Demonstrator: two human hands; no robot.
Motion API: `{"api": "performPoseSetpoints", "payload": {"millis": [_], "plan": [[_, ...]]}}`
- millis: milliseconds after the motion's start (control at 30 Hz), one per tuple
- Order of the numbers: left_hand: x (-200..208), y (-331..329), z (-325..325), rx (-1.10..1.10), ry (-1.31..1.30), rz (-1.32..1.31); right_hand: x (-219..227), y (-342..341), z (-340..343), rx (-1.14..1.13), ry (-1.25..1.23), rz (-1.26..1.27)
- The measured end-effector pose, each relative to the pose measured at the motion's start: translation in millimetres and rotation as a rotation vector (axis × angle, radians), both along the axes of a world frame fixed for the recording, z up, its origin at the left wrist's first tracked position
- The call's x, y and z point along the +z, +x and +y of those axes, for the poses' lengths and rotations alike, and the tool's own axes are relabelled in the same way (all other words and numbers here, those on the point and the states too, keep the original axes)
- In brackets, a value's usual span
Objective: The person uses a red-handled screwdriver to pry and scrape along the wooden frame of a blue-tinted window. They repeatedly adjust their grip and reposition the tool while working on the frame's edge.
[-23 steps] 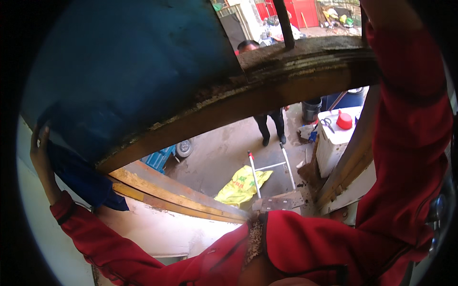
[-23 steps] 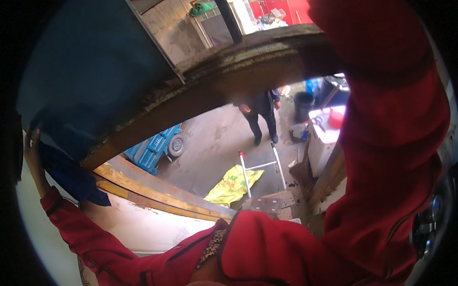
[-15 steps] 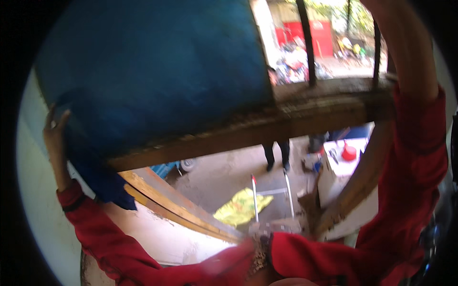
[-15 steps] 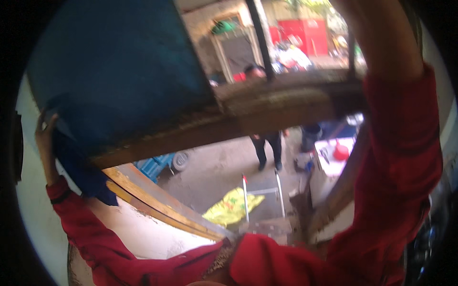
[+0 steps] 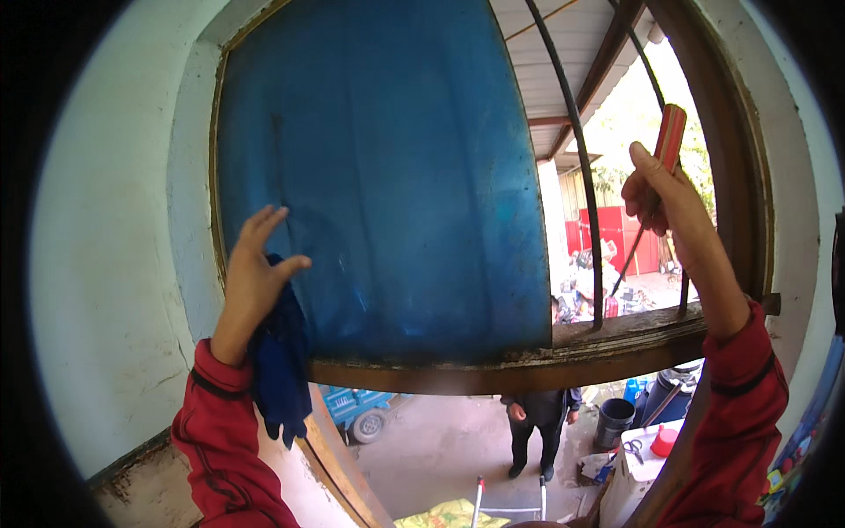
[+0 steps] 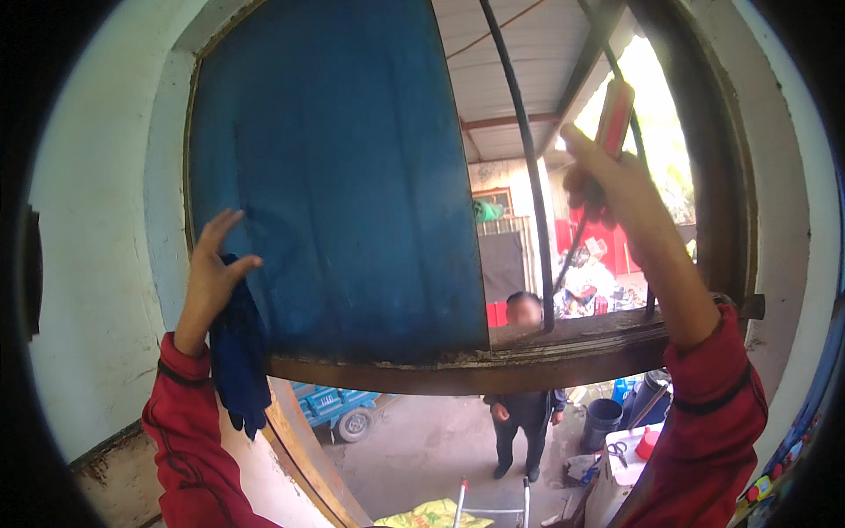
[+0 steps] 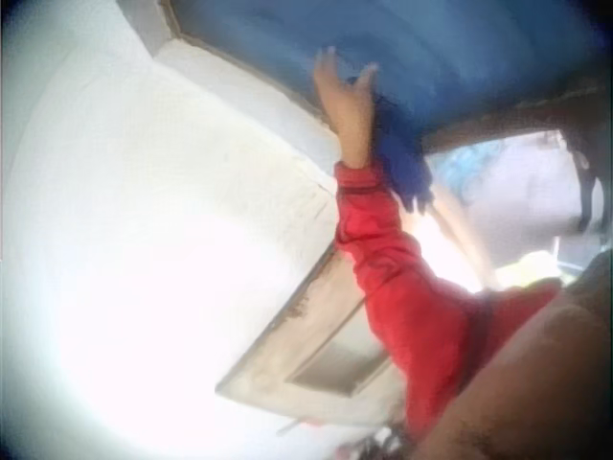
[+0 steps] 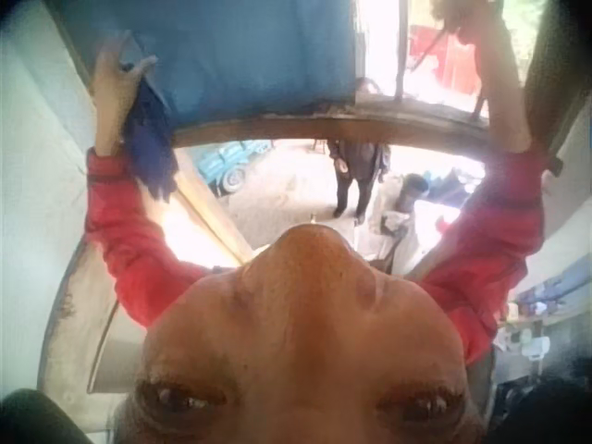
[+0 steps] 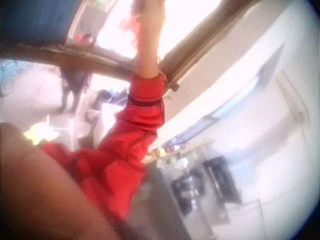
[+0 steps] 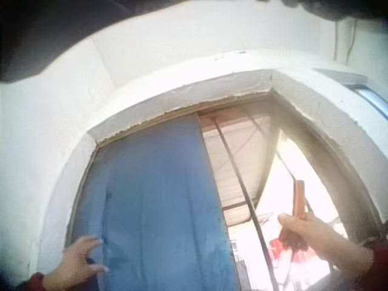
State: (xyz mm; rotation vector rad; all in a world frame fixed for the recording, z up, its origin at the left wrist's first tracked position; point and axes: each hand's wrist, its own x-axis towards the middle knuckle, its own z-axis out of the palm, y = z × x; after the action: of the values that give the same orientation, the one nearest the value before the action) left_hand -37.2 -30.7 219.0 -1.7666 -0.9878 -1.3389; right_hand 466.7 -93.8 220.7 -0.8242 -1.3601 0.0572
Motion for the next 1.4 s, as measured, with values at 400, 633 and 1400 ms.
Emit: {"api": "performPoseSetpoints", "payload": {"millis": [400, 633, 1400], "plan": [[-31.4, 96.8, -31.7, -0.115, -0.224, 0.127, 3.0, -5.6, -26.8, -0.137, 0.075, -0.117], [-59.0, 111.7, -37.1, -0.189, -0.042, 0.191, 7.9, 12.7, -46.9, -0.140, 0.132, -0.119], [-152.8, 176.1, -1.5, -0.502, -0.052, 0.501, -47.2, -10.9, -77.3, -0.165, -0.170, -0.087]]}}
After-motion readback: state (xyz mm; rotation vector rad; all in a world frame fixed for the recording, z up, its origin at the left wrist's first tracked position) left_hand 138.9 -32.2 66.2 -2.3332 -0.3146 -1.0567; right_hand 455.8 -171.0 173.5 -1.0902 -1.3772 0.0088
